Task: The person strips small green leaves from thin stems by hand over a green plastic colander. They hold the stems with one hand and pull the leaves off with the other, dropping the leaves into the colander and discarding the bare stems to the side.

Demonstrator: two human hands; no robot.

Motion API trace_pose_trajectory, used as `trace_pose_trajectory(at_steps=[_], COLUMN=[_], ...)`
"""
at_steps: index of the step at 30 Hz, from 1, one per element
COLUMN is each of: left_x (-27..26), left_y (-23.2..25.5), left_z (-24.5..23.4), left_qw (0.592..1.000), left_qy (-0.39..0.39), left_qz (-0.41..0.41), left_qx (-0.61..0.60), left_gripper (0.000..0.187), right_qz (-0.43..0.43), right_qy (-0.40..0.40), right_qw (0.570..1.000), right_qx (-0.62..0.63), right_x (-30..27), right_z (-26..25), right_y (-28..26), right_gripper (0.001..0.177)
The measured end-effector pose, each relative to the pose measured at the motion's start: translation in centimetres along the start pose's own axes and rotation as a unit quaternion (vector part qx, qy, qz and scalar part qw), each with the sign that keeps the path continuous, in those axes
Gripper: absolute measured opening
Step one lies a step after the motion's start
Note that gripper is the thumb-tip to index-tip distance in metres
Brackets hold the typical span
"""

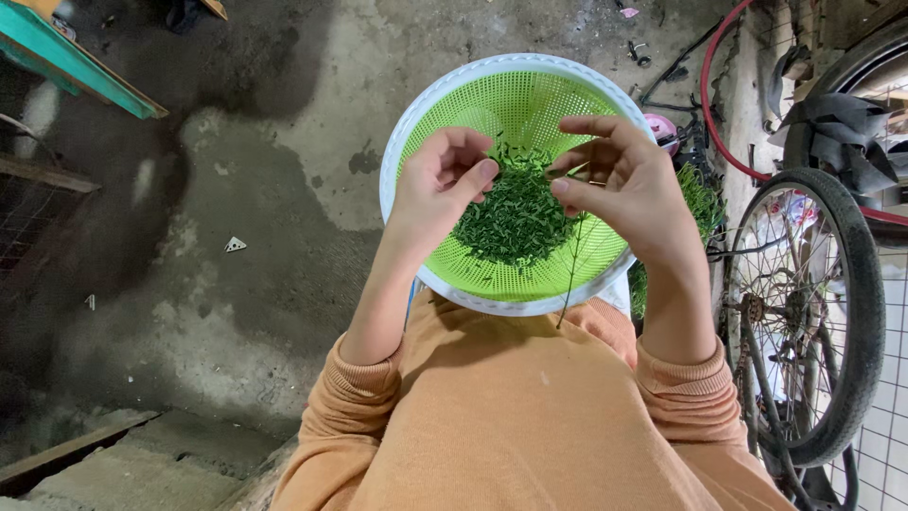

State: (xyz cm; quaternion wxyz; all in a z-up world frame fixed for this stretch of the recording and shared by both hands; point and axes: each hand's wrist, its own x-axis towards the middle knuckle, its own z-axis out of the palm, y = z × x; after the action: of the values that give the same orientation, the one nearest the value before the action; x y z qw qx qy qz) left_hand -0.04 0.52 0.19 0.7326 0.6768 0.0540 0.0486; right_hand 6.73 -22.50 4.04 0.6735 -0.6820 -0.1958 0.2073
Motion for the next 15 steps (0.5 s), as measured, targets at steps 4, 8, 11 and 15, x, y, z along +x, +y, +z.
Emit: trace_pose_trajectory(at_steps=[4,8,11,15], left_x=[-0.6,-0.8,-0.7,-0.8], left_y=[1.0,1.6,1.2,1.3], left_z=[0.7,1.2,1.6,1.2], left_qw=[0.999,0.991,0.989,0.982], left_qy=[-0.030,-0.037,-0.044,-0.039], left_qz=[-0.011,0.021,0.029,0.015], left_qx=[0.003,0.124,0.140,0.187], left_gripper=[0.029,0.035,0.031,0.029], right_qz=[0.005,-0.005,-0.017,-0.012], right_qy=[0.015,0.011,0.009,0.020], right_qw=[1.000,1.000,1.000,0.999], right_qx=[-0.009,-0.015,-0.023,-0.031], right_x=[0.1,0.1,0.0,0.1], right_z=[0.8,1.2,1.4,1.0], right_y=[0.7,0.8,0.9,0.8], right_gripper=[0.052,0.051,0.050,0.050])
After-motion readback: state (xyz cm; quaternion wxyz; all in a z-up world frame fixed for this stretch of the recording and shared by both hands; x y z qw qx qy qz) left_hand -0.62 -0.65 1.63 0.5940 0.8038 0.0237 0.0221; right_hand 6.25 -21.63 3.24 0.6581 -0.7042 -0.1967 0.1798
